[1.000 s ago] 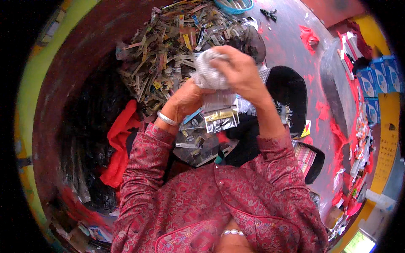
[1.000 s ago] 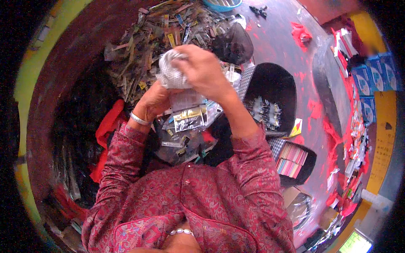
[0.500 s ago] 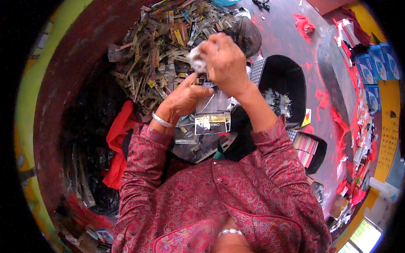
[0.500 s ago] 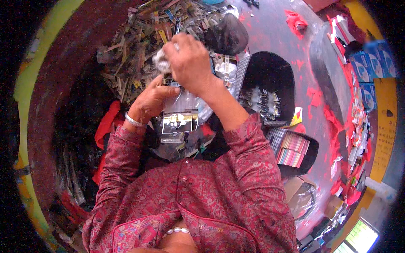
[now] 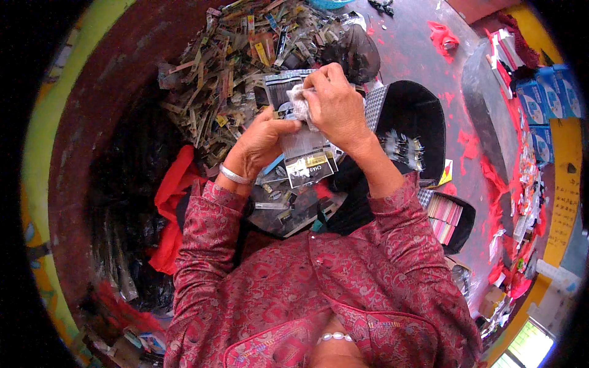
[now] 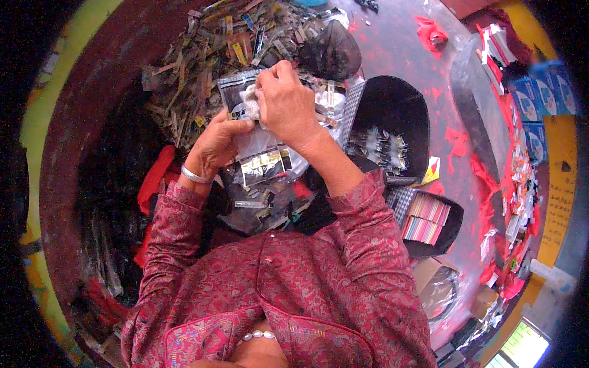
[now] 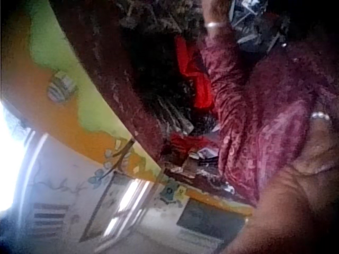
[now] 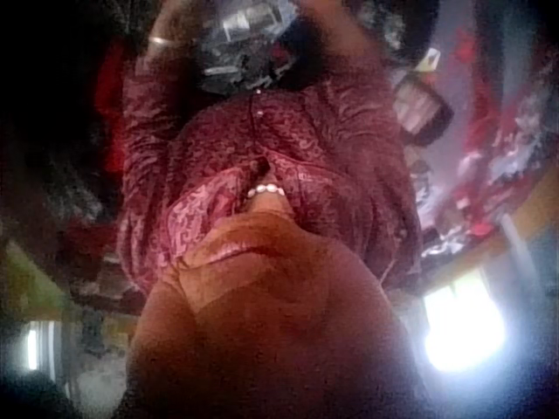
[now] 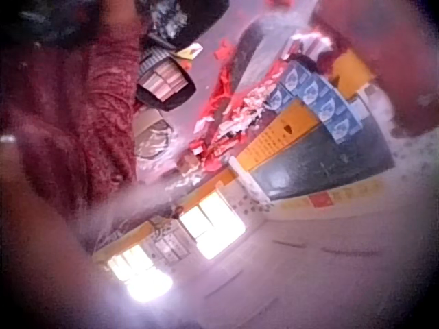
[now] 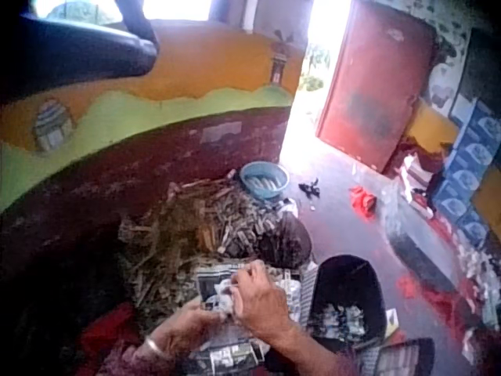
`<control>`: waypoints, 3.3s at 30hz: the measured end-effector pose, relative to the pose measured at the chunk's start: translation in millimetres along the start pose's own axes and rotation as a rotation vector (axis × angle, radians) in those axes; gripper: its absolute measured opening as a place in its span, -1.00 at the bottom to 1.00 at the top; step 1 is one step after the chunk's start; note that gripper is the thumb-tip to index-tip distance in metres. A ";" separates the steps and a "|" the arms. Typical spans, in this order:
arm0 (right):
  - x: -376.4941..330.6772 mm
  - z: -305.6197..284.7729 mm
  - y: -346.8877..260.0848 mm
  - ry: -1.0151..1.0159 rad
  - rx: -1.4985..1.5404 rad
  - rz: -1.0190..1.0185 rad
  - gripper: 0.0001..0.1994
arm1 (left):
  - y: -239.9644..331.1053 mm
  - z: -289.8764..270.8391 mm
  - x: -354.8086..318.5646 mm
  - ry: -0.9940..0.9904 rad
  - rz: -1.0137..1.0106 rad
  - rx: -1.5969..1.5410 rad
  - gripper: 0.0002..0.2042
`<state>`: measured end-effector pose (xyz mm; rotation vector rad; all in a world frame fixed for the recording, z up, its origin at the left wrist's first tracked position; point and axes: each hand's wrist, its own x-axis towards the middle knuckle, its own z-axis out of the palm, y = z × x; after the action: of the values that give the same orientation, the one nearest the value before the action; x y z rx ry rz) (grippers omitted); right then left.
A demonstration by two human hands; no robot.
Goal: The person sits on the floor and wipes small packaged items with a white cloth. They pick up each package, wipe it, and place it into a black container. The person repeats this process for multiple items.
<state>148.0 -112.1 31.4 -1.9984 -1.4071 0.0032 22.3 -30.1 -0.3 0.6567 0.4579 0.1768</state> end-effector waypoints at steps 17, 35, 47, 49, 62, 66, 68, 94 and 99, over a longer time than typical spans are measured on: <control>35.2 -24.5 43.5 0.329 0.558 0.298 -0.88 | 7.4 -6.1 -12.0 -0.071 -0.052 -0.091 -0.54; 31.4 -9.2 67.0 0.126 0.779 0.502 -0.72 | 18.3 1.6 -14.9 -0.283 -0.042 -0.282 -0.35; 25.5 14.3 31.5 0.176 0.324 0.406 -0.73 | -3.4 -7.6 -5.9 -0.039 -0.033 -0.058 -0.65; 25.0 14.0 25.9 0.157 0.317 0.373 -0.74 | -9.7 -0.5 -5.6 -0.005 0.025 0.030 -0.61; 38.9 -28.7 31.0 0.618 0.240 0.162 -0.82 | -5.0 -7.4 -6.9 0.020 0.018 0.038 -0.64; 6.0 4.6 -8.4 0.110 0.125 -0.262 -0.78 | -8.0 -7.2 -5.0 0.050 0.058 0.078 -0.60; 1.3 9.3 -10.2 0.026 0.086 -0.194 -0.78 | -7.8 -5.2 -8.0 0.072 0.056 0.094 -0.57; 6.2 6.6 -0.4 -0.118 0.118 -0.401 -0.82 | -9.8 -24.9 -3.6 0.022 0.083 0.031 -0.64; 19.8 -4.5 36.4 0.029 -0.164 -0.131 -0.84 | -0.5 -11.8 -6.5 0.073 0.100 0.081 -0.61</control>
<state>188.1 -104.6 22.9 -2.0241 -1.5601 -0.2047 11.0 -26.0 -6.5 0.7551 0.5045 0.2786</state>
